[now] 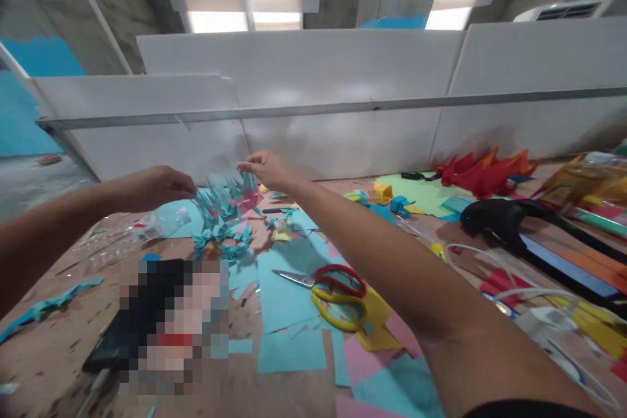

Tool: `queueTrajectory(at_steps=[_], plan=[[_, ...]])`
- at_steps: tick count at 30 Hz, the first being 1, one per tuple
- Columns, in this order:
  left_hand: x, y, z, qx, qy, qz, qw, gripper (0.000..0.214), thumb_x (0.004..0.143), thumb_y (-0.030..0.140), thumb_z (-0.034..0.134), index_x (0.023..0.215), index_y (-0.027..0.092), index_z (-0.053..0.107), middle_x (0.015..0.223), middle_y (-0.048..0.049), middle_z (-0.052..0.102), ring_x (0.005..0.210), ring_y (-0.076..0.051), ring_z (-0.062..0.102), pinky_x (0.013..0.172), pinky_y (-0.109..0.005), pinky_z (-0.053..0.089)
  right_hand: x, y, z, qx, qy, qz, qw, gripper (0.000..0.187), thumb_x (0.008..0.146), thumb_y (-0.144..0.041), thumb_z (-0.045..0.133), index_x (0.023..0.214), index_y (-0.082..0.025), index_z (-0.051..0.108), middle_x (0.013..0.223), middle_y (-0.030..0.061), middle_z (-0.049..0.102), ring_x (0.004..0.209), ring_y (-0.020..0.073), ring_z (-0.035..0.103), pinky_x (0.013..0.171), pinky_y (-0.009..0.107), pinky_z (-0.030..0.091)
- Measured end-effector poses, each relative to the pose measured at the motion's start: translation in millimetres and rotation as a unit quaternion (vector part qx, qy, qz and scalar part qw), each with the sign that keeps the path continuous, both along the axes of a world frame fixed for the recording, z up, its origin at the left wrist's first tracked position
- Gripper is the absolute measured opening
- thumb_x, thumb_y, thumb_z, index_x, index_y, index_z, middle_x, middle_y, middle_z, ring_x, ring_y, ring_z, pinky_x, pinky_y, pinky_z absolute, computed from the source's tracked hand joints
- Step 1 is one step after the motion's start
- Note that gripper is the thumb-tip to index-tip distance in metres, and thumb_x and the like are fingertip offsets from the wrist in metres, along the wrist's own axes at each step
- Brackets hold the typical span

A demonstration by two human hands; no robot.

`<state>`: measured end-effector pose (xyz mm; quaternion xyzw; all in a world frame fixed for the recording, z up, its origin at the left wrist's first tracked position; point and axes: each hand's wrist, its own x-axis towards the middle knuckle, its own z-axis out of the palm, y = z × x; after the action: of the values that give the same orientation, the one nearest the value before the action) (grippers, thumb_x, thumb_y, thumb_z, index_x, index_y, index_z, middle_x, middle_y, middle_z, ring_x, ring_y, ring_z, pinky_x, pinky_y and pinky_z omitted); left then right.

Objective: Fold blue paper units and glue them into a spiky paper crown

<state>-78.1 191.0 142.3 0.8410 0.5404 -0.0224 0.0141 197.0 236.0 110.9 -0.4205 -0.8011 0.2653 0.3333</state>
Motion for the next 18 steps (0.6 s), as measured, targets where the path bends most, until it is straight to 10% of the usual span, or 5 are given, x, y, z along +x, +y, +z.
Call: queueTrajectory(at_steps=[18], plan=[[-21, 31, -34.1, 0.032, 0.183, 0.009, 0.982, 0.024, 0.089, 0.024, 0.048, 0.09, 0.021, 0.072, 0.099, -0.0137, 0.076, 0.088, -0.024, 0.07, 0.078, -0.031, 0.047, -101, 47, -70.9, 0.007, -0.182, -0.078, 0.98, 0.034, 0.098, -0.036, 0.062, 0.125, -0.016, 0.06, 0.125, 0.0095, 0.063, 0.106, 0.0241, 0.065, 0.089, 0.045, 0.057]])
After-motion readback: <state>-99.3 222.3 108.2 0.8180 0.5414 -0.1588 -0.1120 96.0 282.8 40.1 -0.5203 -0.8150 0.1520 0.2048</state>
